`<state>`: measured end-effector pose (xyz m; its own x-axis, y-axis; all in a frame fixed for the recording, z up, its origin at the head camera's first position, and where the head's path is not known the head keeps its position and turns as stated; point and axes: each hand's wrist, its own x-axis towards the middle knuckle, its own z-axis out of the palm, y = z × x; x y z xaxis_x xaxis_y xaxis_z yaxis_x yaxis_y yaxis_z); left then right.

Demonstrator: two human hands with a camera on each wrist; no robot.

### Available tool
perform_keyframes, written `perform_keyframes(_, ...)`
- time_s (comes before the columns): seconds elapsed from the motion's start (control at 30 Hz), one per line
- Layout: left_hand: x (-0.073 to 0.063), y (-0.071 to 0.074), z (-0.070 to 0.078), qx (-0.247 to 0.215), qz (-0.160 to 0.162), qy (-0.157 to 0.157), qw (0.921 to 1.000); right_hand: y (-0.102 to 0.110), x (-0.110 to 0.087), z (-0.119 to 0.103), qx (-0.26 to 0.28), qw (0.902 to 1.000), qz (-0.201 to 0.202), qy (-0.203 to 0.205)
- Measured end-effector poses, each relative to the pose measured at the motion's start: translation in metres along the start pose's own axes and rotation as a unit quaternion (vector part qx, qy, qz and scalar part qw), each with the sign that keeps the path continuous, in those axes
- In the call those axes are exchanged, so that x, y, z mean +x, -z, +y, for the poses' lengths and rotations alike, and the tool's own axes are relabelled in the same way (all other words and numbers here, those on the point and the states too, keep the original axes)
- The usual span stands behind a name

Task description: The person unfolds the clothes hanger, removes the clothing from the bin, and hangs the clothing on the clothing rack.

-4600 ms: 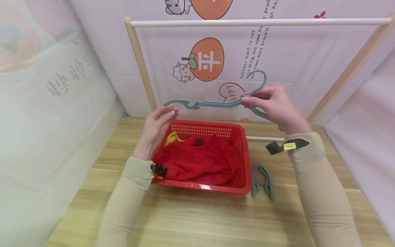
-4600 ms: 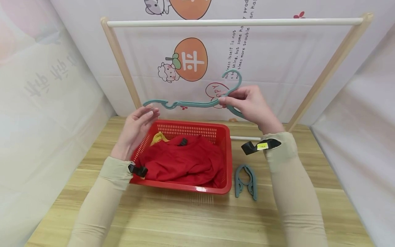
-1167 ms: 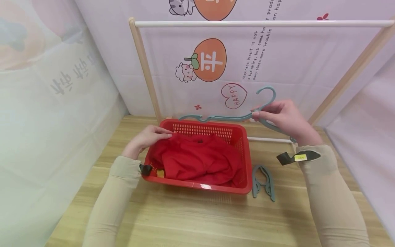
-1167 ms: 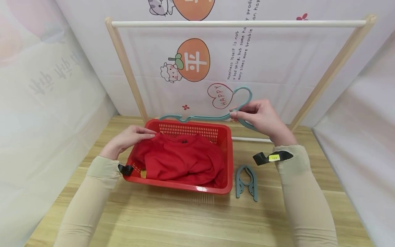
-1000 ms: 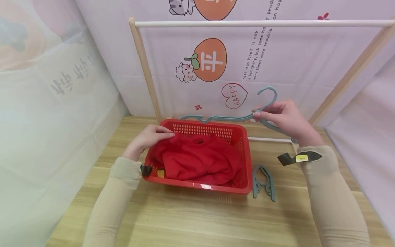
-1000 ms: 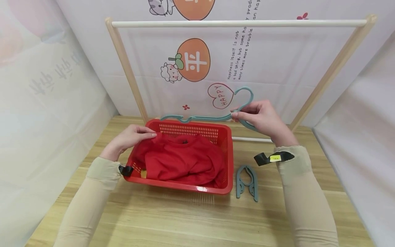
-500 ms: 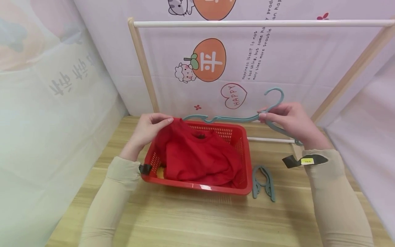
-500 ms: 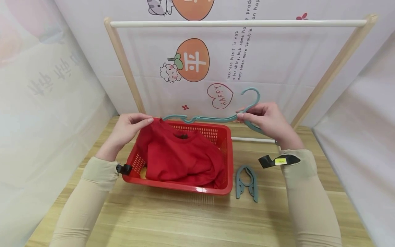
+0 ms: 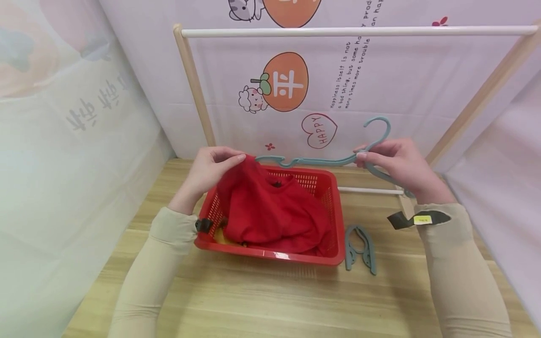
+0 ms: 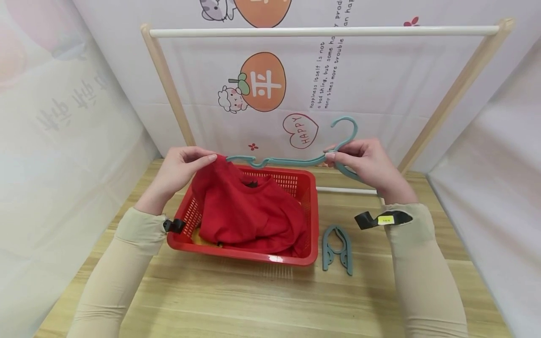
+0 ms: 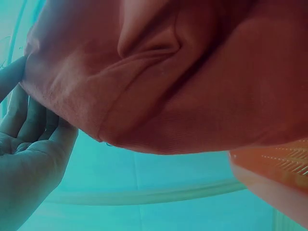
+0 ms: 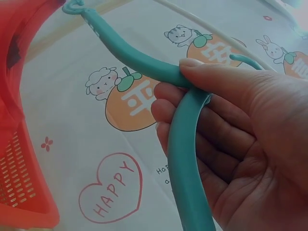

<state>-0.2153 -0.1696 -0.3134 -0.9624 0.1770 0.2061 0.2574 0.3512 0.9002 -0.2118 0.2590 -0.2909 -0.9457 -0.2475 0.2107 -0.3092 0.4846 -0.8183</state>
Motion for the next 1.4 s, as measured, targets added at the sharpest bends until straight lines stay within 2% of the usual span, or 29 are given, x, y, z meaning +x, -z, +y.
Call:
perform_keyframes(0.23, 0.000, -0.003, 0.007, -0.005, -0.003, -0.014, 0.9999, -0.004, 0.001, -0.004, -0.006, 0.9999, 0.005, -0.010)
perform_keyframes(0.4, 0.002, -0.010, 0.010, -0.006, -0.016, -0.034, 0.9993, -0.011, 0.003, -0.005, 0.005, 0.9999, 0.011, 0.005)
perform_keyframes(0.77, 0.008, -0.021, 0.021, -0.014, -0.039, -0.055, 0.9976, -0.029, 0.005, -0.015, 0.052, 0.9981, 0.025, 0.022)
perform_keyframes(1.03, 0.011, -0.027, 0.028, -0.002, -0.043, -0.075, 0.9962, -0.041, 0.004, -0.026, 0.044, 0.9971, 0.037, 0.049)
perform_keyframes(1.4, 0.013, -0.030, 0.034, 0.031, -0.039, -0.092, 0.9945, -0.049, 0.002, -0.034, 0.046, 0.9972, 0.037, 0.046)
